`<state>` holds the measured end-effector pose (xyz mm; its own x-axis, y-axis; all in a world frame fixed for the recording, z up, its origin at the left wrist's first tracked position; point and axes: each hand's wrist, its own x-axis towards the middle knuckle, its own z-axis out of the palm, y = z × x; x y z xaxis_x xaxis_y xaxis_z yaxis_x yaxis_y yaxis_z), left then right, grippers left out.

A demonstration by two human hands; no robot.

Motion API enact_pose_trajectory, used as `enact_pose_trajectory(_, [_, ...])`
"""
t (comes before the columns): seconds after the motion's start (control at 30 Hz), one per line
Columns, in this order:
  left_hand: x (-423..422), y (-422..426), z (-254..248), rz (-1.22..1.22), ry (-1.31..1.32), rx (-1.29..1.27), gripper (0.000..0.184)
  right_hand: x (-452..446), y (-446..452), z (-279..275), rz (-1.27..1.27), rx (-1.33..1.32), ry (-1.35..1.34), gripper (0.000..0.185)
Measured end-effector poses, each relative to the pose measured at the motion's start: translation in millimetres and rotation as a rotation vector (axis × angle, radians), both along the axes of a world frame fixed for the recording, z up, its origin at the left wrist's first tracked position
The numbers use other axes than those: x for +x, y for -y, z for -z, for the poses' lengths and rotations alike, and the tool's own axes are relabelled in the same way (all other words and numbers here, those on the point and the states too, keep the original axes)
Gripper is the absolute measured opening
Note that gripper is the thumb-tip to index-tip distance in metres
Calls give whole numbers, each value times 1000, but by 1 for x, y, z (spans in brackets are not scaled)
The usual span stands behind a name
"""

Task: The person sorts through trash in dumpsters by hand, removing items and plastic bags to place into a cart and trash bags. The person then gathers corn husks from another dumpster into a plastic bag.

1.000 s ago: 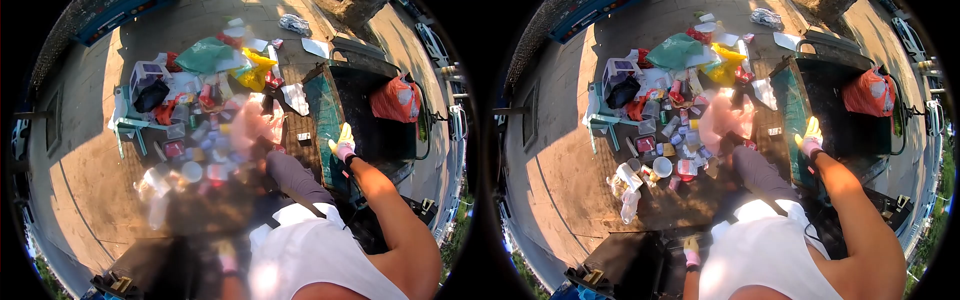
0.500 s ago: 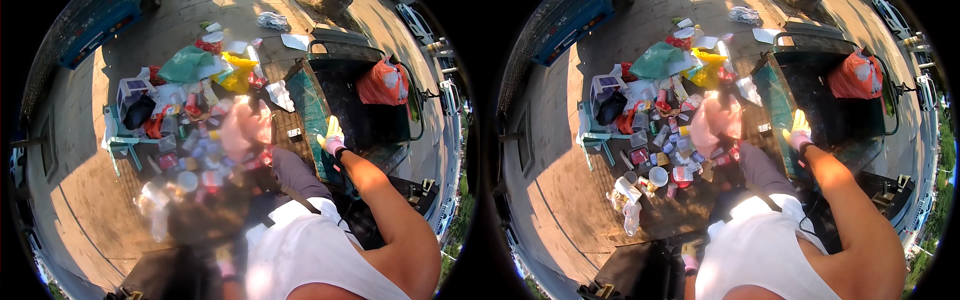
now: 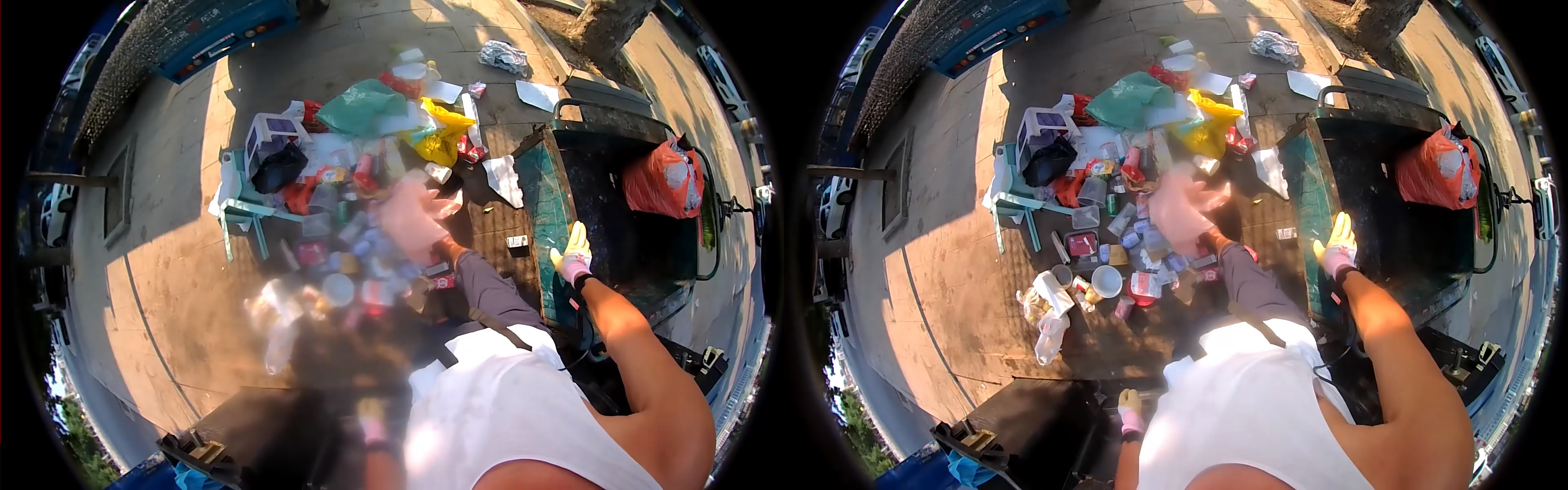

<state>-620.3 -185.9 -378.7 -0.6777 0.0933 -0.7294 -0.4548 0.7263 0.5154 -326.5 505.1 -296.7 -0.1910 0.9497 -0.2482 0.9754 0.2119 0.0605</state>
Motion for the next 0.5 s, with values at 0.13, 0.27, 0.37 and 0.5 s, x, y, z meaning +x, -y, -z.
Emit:
enact_pose_trajectory(0.13, [32, 7, 2, 19, -170, 72, 38, -1, -2, 5, 17, -4, 56, 124])
enact_pose_trajectory(0.27, [53, 14, 3, 70, -290, 65, 38, -3, -2, 3, 28, -15, 42, 124])
enact_pose_trajectory(0.37, [66, 14, 4, 100, -294, 23, 40, -6, -1, -1, 37, -40, 42, 123])
enact_pose_trajectory(0.5, [76, 8, -6, 17, -207, 42, 42, -6, -1, 1, 46, -32, 42, 122])
